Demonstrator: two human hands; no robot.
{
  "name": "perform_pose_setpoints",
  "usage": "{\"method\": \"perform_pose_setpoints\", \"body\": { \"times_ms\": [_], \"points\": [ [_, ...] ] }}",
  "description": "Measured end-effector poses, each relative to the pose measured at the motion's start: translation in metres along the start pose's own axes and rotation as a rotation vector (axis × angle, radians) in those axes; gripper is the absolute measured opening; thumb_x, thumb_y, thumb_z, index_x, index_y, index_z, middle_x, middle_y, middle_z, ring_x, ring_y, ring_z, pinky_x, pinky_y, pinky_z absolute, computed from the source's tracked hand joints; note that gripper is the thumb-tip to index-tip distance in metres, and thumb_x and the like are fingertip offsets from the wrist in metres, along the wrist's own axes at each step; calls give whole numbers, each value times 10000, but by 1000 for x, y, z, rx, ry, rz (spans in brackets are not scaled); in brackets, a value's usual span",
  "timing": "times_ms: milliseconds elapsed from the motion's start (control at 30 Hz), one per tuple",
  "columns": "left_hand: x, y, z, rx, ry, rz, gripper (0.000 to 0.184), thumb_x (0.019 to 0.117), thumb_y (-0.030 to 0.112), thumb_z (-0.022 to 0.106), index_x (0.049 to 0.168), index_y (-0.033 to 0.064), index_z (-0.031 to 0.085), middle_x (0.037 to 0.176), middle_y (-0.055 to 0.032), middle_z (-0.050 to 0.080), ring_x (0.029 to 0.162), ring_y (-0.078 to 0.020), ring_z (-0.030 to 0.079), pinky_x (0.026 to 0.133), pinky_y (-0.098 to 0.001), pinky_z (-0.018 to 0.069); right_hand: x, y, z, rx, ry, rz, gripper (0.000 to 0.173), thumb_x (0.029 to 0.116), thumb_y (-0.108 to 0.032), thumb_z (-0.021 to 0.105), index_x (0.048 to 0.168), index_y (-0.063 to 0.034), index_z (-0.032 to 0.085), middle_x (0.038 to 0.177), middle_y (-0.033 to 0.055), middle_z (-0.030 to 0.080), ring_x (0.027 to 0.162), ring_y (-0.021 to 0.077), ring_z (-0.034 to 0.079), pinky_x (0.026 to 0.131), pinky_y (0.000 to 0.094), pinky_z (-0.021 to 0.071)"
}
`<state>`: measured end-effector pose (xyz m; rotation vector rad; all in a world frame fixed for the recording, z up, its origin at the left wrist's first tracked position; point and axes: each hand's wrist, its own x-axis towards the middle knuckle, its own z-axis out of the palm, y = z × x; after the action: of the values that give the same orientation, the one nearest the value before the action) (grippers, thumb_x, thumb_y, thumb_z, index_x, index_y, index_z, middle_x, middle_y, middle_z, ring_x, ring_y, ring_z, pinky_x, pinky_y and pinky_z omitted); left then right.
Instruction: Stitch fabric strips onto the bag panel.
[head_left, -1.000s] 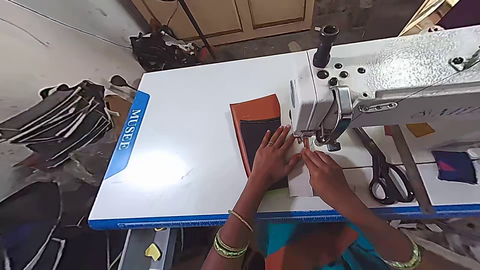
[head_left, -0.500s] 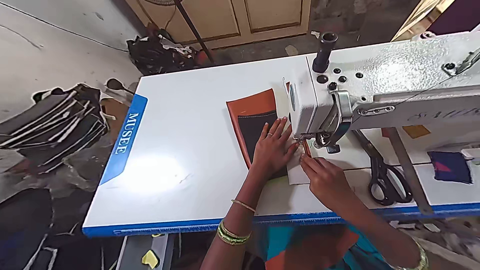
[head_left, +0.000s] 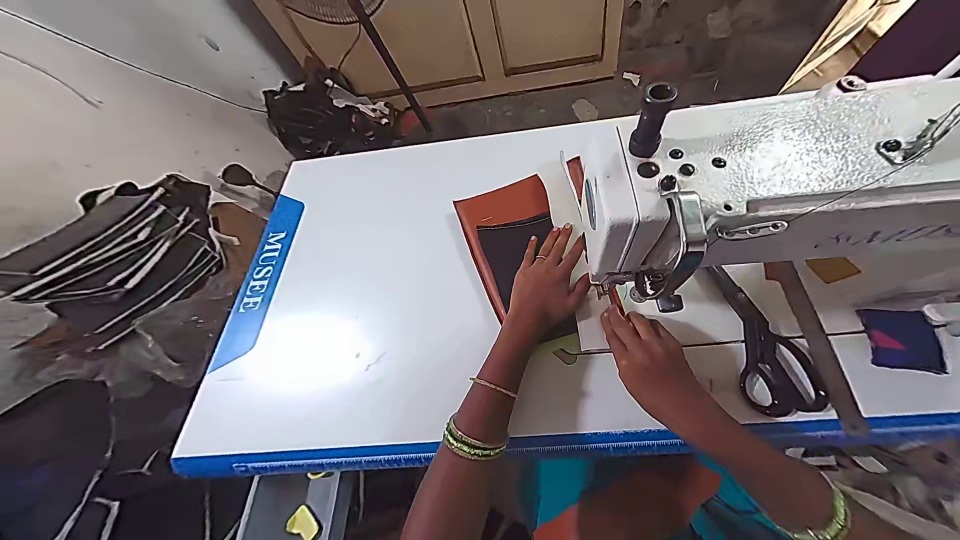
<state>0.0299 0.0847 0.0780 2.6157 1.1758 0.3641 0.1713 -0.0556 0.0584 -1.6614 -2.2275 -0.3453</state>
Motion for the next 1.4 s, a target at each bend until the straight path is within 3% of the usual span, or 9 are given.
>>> {"method": "perform_pose_setpoints", "body": {
  "times_ms": [67,133,333,700,900,1000,1100,1200,1400],
  "points": [
    [2,-2,-1,10,4,-3,555,1011,314,523,1499,50,505,1591,-191,421,1509,-362,345,1218,-597,197,-11,-2,1,-16,18,-36,228,860,93,597,1030,73,747,1162,195,736,951,333,744,768,428,594],
    [4,-3,0,21,6,-1,564,1024,343,510,1508,54,492,1600,-184,410,1510,-358,342,1219,-596,199,-16,-4,3,-36,6,-14,263,862,92,589,1070,68,748,1214,186,726,989,319,743,815,419,590],
    [11,-3,-12,26,-26,-20,554,1037,321,508,1516,46,477,1609,-184,395,1515,-358,333,1221,-593,193,-1,-3,6,-19,-15,31,311,813,121,629,1094,63,750,1193,182,730,897,303,731,715,403,550],
    [21,-8,-24,-54,-3,-21,519,1035,267,519,1491,22,500,1595,-207,407,1494,-399,355,1215,-601,202,13,-7,7,37,-62,92,310,842,128,616,1130,91,726,1224,221,708,932,348,726,744,435,553],
    [30,5,-47,-73,-45,-63,467,1039,196,527,1458,-9,523,1607,-227,377,1512,-413,312,1227,-586,162,-1,1,1,195,37,110,354,773,138,646,1110,81,737,1030,220,738,895,373,725,748,446,579],
    [33,4,-47,-63,-18,-94,489,1051,213,514,1486,-10,491,1604,-243,371,1516,-415,301,1225,-595,158,-35,16,-24,233,27,217,388,794,96,600,1163,88,717,1078,257,721,958,432,713,798,505,585],
    [30,-1,-41,-53,-7,-176,520,1078,303,479,1523,36,460,1626,-222,344,1526,-409,281,1226,-614,137,-75,39,-52,161,-76,386,391,881,14,573,1243,139,653,1179,343,662,1076,533,658,867,604,552],
    [34,-25,-21,-34,114,-195,577,1067,406,465,1514,40,475,1611,-242,359,1515,-436,291,1206,-661,145,-105,59,-64,83,-119,463,434,934,-108,587,1247,192,612,1179,390,632,1068,578,637,887,621,533],
    [18,-39,-10,38,155,-496,634,1072,417,450,1570,34,365,1640,-291,244,1532,-472,206,1173,-732,132,-112,80,-82,204,-159,552,437,915,8,664,1295,201,568,1226,449,566,1133,657,552,948,722,449]
  ]
}}
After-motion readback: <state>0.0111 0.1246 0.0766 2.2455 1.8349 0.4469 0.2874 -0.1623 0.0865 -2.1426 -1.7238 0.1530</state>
